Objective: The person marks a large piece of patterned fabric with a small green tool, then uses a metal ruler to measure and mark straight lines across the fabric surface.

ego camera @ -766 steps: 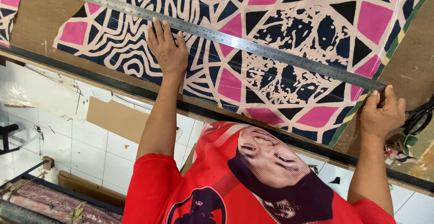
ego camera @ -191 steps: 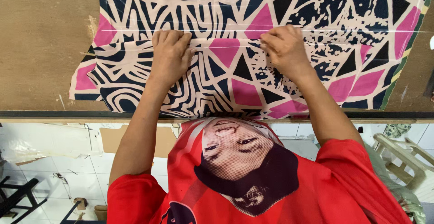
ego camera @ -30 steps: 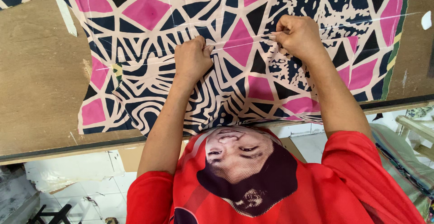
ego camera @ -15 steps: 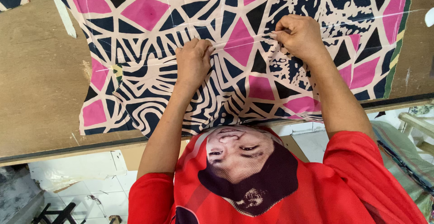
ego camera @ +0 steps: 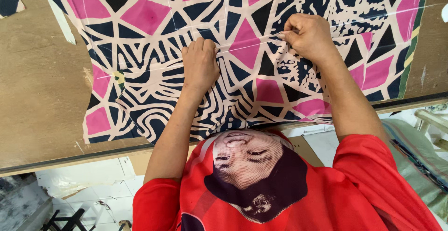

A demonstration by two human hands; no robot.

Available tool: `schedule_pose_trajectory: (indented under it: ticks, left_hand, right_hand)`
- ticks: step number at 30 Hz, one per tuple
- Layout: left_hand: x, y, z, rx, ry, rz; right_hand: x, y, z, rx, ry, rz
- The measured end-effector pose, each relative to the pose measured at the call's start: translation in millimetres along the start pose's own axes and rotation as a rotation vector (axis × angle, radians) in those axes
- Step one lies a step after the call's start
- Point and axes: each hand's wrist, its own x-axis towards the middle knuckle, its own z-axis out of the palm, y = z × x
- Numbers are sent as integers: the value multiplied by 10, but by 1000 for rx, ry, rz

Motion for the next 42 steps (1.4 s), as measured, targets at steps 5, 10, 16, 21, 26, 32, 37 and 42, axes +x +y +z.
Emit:
schedule_pose_trajectory:
  ticks: [5, 10, 16, 21, 26, 32, 37, 42]
  left_hand:
    - [-43, -12, 7, 26, 69, 83]
    - [-54, -24, 11, 18, 94, 104]
    - [-67, -40, 41, 10, 79, 92]
    - [-71, -29, 23, 1, 105, 107]
    - [-75, 12, -57, 84, -7, 103]
    - [-80, 30, -109, 258, -5, 263]
    - [-92, 24, -62, 297, -43, 245]
    - [-124, 18, -56, 285, -24, 266]
  right_hand:
    - [4, 18, 0, -125, 63, -112]
    - [26, 2, -20, -7, 15, 13]
    - [25, -91, -41, 0, 7, 76]
    - [7, -118, -58, 53, -13, 116]
    - [7, -83, -46, 21, 1, 71]
    - [21, -38, -32, -36, 17, 10]
    - [15, -23, -19, -41, 26, 30]
    - [23, -63, -25, -84, 40, 6]
